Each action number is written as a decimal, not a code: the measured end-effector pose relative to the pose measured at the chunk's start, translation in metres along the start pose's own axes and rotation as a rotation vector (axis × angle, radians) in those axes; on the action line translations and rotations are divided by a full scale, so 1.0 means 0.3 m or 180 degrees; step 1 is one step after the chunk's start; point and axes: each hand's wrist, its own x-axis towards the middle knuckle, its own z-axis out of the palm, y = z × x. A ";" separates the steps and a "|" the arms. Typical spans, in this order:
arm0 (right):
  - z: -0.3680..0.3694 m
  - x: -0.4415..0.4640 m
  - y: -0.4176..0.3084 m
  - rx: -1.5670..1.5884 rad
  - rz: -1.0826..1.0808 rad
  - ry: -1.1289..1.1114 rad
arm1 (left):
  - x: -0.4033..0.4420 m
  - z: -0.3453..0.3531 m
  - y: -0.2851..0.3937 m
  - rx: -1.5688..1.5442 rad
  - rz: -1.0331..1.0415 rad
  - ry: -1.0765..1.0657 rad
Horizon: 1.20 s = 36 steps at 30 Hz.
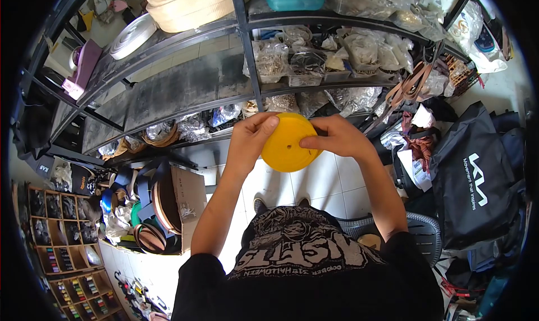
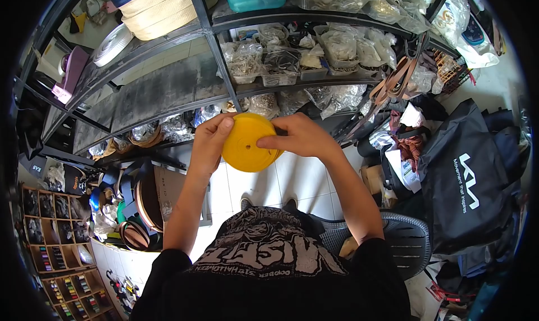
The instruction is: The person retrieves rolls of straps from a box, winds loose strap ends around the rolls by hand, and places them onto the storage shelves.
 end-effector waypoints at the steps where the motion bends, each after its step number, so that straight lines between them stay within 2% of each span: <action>1: 0.001 -0.001 0.010 0.0173 0.0029 0.0190 | -0.005 0.009 0.004 -0.0067 0.0052 0.0077; 4: 0.005 -0.011 0.018 0.0554 0.0078 0.0598 | -0.025 -0.008 -0.021 -0.0253 -0.0436 0.0053; 10: 0.013 -0.016 -0.018 0.0844 0.0132 0.0695 | -0.030 -0.004 -0.039 -0.0574 -0.0241 0.0262; 13: 0.002 -0.012 -0.066 0.0954 0.0304 0.0888 | -0.027 0.020 0.001 -0.0519 -0.0505 -0.0006; 15: 0.004 -0.006 -0.063 0.1239 0.0467 0.0991 | -0.034 0.040 0.005 -0.0555 -0.0639 0.0106; 18: -0.002 -0.016 -0.038 0.0868 0.0647 0.0702 | -0.035 0.032 0.018 -0.0566 -0.0715 0.0160; 21: -0.006 -0.047 -0.044 0.0617 -0.0123 0.0233 | -0.023 0.000 0.028 -0.0576 -0.0690 0.0097; 24: -0.051 -0.050 -0.041 -0.0188 -0.0357 0.0038 | -0.029 -0.014 0.069 -0.0549 -0.0809 0.0056; 27: -0.131 -0.089 -0.130 -0.0672 0.0406 -0.0139 | -0.044 -0.021 0.100 -0.0581 -0.0985 -0.0081; 30: -0.127 -0.100 -0.153 -0.1067 -0.0133 0.0571 | -0.068 -0.021 0.109 -0.0686 -0.1312 -0.0419; 33: -0.149 -0.097 -0.133 -0.0390 -0.0336 0.0681 | -0.085 -0.005 0.118 -0.0837 -0.1571 -0.0612; 36: -0.143 -0.072 -0.090 0.0919 -0.0303 -0.0016 | -0.073 -0.030 0.111 -0.0838 -0.1887 -0.1122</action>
